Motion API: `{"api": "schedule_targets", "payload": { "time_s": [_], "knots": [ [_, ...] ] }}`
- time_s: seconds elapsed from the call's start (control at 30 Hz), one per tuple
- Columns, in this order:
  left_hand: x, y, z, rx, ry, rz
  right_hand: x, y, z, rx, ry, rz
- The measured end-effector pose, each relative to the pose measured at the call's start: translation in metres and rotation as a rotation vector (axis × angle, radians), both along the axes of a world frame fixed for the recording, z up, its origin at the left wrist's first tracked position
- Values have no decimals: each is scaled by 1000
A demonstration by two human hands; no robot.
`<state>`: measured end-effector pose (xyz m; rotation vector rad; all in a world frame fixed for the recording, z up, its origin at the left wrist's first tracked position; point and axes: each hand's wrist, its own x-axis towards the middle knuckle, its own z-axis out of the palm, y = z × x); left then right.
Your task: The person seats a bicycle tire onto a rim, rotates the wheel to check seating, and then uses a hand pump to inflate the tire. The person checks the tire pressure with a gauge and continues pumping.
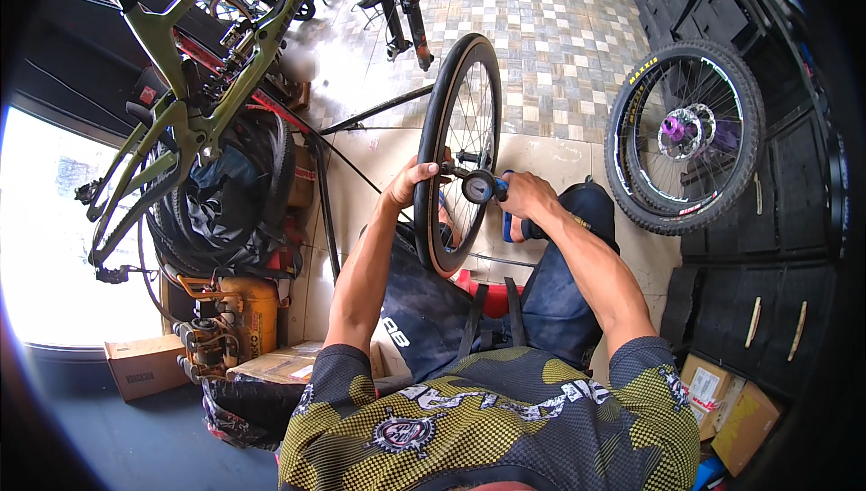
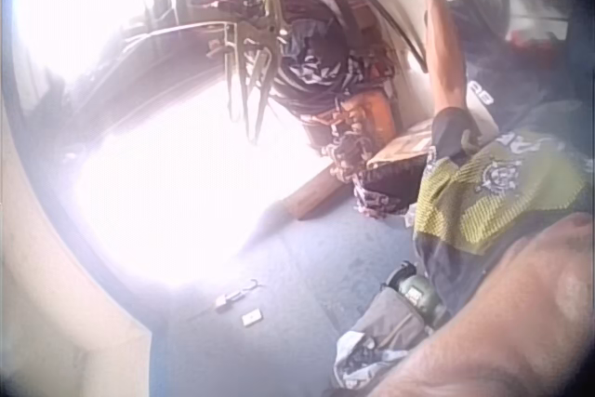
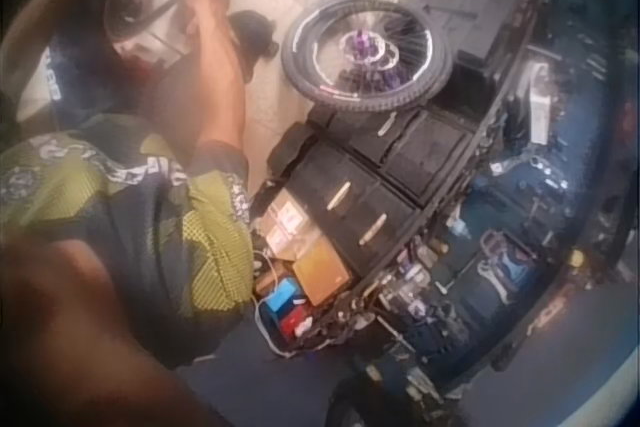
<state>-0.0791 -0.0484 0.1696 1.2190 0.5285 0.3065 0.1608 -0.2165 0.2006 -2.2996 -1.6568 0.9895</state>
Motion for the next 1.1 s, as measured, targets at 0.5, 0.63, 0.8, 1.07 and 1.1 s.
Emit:
{"api": "schedule_targets", "payload": {
  "time_s": [0.5,0.63,0.8,1.07,1.1],
  "knots": [
    [1,0,1,-7,-14,5,0,1,2,-16,14,-13],
    [1,-3,1,-9,-21,18,1,-1,2,-20,30,-19],
    [0,-2,4,1,-2,-6,3,-1,-7,7,10,0],
    [15,4,50,403,248,167,24,-10,-35,-105,-50,-147],
    [22,-1,68,463,239,231,31,-15,-35,-97,-53,-178]
  ]
}}
